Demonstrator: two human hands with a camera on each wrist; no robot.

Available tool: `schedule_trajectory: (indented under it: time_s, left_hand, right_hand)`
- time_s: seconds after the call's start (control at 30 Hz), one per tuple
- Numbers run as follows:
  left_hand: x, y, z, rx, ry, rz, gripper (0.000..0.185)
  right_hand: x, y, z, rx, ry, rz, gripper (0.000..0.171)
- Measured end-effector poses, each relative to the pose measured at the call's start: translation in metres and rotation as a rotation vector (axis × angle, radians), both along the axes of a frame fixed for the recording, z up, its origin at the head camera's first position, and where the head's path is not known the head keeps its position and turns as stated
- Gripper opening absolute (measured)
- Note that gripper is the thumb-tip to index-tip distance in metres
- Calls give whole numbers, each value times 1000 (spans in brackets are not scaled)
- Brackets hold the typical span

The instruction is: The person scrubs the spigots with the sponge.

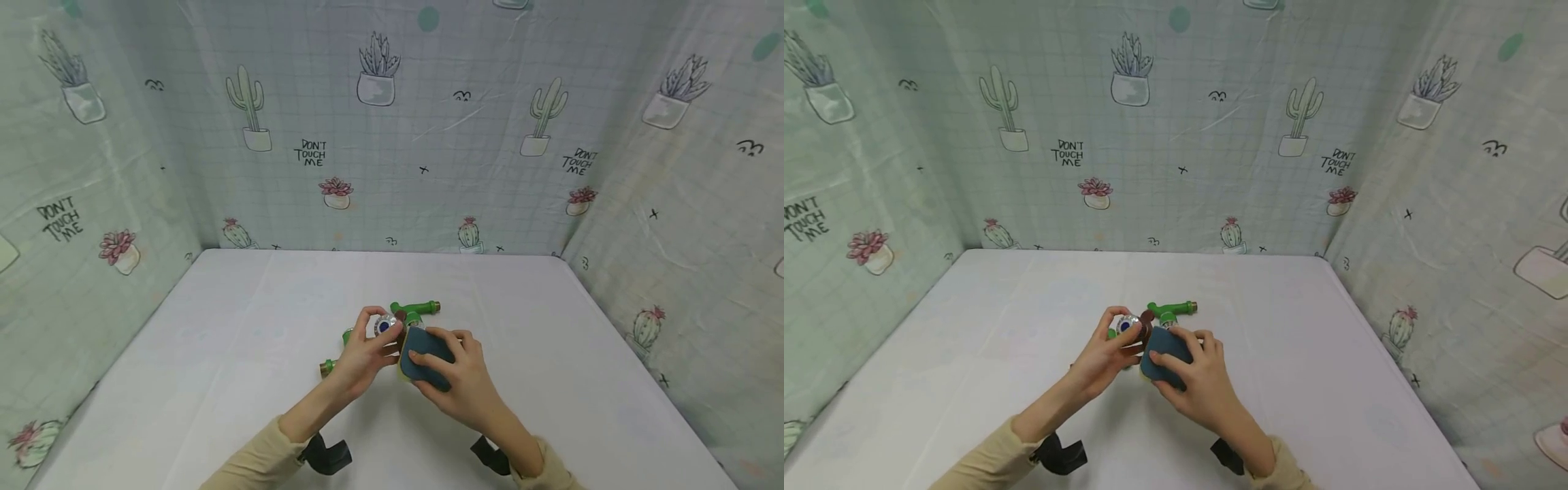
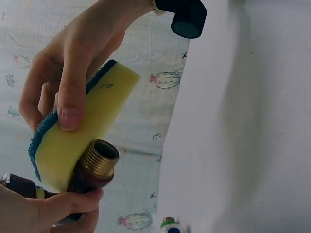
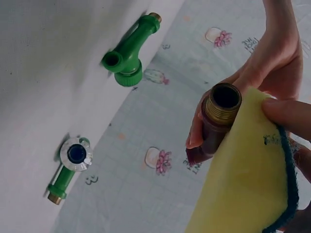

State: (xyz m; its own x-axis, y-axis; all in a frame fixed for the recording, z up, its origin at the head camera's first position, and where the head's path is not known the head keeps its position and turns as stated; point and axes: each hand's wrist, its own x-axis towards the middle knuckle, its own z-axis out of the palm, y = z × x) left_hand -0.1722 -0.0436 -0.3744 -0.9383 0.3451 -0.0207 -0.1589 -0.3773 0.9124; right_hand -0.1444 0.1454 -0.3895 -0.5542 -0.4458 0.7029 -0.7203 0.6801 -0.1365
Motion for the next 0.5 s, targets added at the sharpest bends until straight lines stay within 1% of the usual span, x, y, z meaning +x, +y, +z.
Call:
schedule_trajectory:
  time_s: [0.1, 0.17, 0.23, 0.33, 0.43, 0.5]
  left_hand:
    - [4, 0, 2, -16, 26, -21, 17]
    - [7, 0, 3, -30, 41, -41, 19]
    - [9, 0, 3, -32, 44, -45, 22]
    - [10, 3, 2, -42, 19, -26, 29]
    - [10, 3, 0, -63, -5, -1, 34]
    - [9, 2, -1, -64, -23, -26, 42]
  right_hand:
    - [1, -3, 0, -3, 29, -36, 40]
    - [0, -4, 0, -11, 70, -59, 41]
    - [-2, -6, 0, -20, 99, -83, 41]
    - [-5, -7, 1, -40, 129, -110, 40]
    - [-8, -6, 1, -59, 141, -118, 41]
    - [-9, -6, 2, -68, 143, -120, 42]
